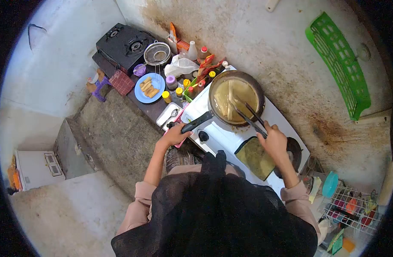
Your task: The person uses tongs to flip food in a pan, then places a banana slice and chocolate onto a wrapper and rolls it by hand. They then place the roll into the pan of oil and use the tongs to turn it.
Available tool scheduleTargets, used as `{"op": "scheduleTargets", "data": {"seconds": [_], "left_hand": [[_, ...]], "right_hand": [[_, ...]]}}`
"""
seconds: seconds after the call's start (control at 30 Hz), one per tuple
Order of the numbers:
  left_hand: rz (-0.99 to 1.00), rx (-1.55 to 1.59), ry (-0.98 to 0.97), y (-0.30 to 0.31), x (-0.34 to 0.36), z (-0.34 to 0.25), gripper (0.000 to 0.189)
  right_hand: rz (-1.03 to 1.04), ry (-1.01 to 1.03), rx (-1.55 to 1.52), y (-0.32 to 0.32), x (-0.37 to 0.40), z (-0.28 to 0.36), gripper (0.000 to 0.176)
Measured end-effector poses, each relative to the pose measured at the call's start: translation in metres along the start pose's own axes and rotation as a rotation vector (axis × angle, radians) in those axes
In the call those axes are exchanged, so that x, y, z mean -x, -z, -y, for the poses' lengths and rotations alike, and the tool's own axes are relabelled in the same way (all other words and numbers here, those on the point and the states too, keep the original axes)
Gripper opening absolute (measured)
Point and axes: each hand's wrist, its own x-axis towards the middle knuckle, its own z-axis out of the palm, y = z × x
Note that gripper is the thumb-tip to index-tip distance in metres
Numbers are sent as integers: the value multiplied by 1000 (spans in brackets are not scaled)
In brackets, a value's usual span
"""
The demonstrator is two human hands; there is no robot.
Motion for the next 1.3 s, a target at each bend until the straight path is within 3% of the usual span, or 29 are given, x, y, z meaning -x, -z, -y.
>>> {"op": "scheduleTargets", "data": {"seconds": [0.3, 0.4, 0.73, 0.93, 1.03, 1.07, 1.17, 1.3], "left_hand": [[-76, -90, -92, -2, -1, 3, 42], [-22, -3, -16, 1, 2, -4, 42], [-26, 7, -48, -1, 1, -1, 39], [-25, 10, -54, 0, 1, -2, 36], [-28, 25, -57, -2, 0, 1, 36], [-22, 35, -63, -2, -1, 2, 36], [-14, 53, -54, -1, 1, -1, 35], [-20, 38, -82, -1, 1, 1, 35]], "right_hand": [[-19, -39, 175, -13, 8, 34, 63], [-13, -54, 200, -8, 9, 38, 63], [-99, -80, 351, -34, 3, 12, 56], [-14, -99, 71, -19, 0, -11, 50], [-49, -4, -293, -21, -10, -37, 48], [170, -156, -416, -18, -15, -44, 48], [473, -387, -895, -16, -23, -55, 48], [559, -486, -1167, -27, -23, -66, 43]]}}
